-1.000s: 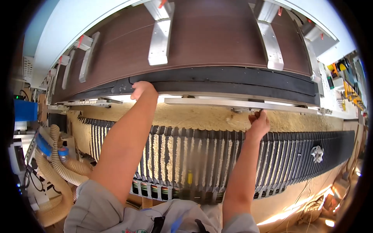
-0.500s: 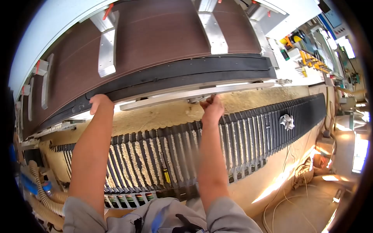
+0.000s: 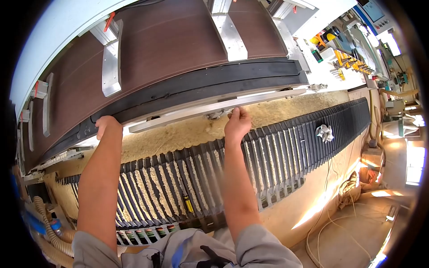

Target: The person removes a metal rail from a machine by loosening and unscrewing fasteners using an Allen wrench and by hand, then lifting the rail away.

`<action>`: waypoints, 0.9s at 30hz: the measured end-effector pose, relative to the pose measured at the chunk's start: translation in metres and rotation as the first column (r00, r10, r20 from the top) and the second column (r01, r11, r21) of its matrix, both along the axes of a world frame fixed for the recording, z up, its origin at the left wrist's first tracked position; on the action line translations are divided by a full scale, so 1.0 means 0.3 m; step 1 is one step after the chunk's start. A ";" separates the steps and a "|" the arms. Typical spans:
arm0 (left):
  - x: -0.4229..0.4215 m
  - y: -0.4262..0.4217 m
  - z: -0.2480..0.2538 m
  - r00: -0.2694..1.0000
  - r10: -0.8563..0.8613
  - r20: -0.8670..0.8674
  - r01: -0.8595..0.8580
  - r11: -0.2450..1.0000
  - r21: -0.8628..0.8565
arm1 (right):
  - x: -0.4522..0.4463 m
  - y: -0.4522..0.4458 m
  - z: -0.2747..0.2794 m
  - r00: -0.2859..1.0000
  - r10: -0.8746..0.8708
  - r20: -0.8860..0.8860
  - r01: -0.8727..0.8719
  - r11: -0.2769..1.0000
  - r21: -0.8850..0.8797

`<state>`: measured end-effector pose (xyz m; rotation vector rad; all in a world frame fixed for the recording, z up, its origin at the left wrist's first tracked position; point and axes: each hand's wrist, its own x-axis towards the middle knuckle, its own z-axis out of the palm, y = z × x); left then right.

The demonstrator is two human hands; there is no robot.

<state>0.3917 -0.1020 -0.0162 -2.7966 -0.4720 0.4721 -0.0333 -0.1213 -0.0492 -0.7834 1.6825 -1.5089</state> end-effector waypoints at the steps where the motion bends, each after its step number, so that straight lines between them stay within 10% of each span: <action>1: 0.005 0.000 -0.005 1.000 -0.005 -0.004 0.005 1.000 0.005 | -0.005 0.002 -0.014 1.000 0.011 -0.028 -0.012 1.000 -0.029; 11: 0.064 -0.009 -0.078 0.997 -0.065 -0.038 0.067 0.996 0.053 | -0.042 0.018 -0.018 0.817 0.064 0.573 -0.034 0.997 -0.064; 27: 0.141 -0.024 -0.175 0.972 -0.212 -0.103 0.219 0.974 0.062 | -0.022 -0.014 0.004 0.914 -0.052 0.402 0.014 0.995 0.097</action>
